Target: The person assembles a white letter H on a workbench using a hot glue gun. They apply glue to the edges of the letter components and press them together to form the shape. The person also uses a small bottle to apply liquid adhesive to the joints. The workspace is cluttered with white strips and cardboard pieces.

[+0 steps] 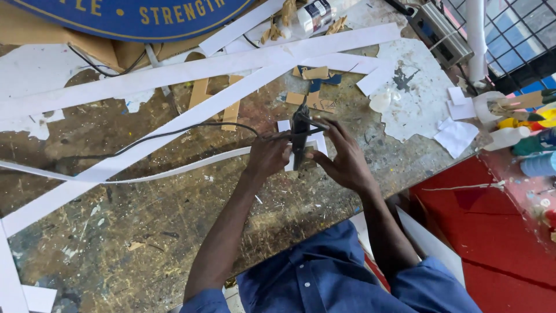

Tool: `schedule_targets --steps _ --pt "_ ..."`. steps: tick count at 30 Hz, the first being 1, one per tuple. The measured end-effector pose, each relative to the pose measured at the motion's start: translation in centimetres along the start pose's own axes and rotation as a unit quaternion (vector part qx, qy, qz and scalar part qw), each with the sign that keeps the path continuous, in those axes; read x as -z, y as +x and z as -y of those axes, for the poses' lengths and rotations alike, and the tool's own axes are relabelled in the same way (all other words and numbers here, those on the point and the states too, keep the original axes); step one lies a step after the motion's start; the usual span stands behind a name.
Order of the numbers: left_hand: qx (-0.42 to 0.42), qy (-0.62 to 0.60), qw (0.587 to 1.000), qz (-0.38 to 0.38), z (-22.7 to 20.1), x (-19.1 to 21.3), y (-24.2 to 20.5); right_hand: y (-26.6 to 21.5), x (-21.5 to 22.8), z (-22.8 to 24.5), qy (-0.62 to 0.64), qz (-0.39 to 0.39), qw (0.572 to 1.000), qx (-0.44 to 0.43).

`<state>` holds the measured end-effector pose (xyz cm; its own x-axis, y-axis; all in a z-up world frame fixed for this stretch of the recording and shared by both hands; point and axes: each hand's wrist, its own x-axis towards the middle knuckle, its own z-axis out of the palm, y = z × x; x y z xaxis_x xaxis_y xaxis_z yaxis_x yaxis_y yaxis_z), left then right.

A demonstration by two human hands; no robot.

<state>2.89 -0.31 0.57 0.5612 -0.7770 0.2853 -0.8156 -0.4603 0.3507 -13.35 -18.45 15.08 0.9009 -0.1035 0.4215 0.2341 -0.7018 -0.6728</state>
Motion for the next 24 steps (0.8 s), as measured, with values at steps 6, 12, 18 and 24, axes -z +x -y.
schedule_targets --steps 6,12,18,24 --pt "-0.005 -0.058 0.998 0.001 -1.6 2.9 0.1 4.8 0.5 3.1 0.057 0.072 0.996 0.013" --pt "-0.031 -0.067 0.997 -0.021 -0.2 1.5 -0.3 4.8 -0.4 1.2 0.079 0.088 0.993 0.015" --pt "-0.048 -0.068 0.996 0.037 -0.2 3.3 1.3 5.6 -0.1 0.5 0.102 0.1 0.989 0.027" --pt "0.039 -0.078 0.982 0.169 0.8 1.5 0.8 5.3 -0.8 -0.9 0.112 0.098 0.988 0.034"
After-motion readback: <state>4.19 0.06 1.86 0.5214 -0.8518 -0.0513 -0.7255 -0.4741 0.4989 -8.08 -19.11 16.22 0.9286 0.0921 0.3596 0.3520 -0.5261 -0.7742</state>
